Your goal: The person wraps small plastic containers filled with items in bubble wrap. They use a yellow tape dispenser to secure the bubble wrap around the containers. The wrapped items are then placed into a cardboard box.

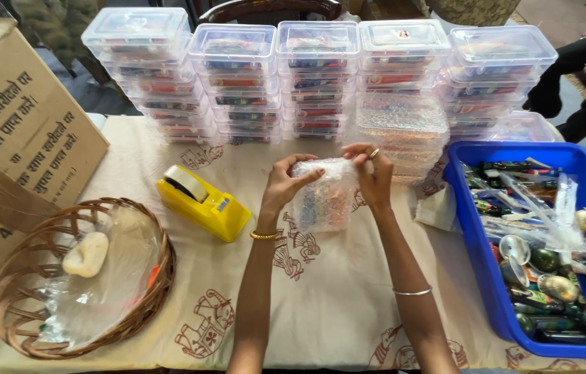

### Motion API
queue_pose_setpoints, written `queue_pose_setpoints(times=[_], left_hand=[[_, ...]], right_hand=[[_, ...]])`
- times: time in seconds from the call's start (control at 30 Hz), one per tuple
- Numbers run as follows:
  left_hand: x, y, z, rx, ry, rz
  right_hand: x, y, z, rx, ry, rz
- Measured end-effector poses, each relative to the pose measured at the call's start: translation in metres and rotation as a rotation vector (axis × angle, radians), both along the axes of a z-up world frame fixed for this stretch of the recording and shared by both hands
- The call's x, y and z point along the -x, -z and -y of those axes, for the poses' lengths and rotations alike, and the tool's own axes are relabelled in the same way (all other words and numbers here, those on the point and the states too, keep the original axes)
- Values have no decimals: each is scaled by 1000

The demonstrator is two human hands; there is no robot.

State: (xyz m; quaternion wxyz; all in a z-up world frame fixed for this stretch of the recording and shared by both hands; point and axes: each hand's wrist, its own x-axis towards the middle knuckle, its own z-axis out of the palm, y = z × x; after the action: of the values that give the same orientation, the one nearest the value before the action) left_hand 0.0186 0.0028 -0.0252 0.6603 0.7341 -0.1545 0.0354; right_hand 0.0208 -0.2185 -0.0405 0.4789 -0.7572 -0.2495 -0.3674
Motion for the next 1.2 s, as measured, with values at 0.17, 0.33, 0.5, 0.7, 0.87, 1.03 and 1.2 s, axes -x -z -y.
queue_pose_setpoints(times=[0.17,0.33,0.5,0.7,0.87,1.03,1.2], left_hand=[[2,-9,4,-62,-41,-43],[-6,5,4,15,9,-22],[-10,15,2,94,77,18],[-8,9,-4,7,140,72],[1,-5,-8,25,196,106],[20,-29,3,-117,-48,291],[10,10,23,80,-72,267]], right_hand=[[-7,0,6,-159,47,-409],[-3,-11,4,32,-68,-504],[-6,-11,14,-42,-225,-620],[1,-23,17,-31,-287,-609],[16,-41,14,98,-142,-595],[8,-29,23,83,-173,-397],[3,-26,25,120,-137,-344]])
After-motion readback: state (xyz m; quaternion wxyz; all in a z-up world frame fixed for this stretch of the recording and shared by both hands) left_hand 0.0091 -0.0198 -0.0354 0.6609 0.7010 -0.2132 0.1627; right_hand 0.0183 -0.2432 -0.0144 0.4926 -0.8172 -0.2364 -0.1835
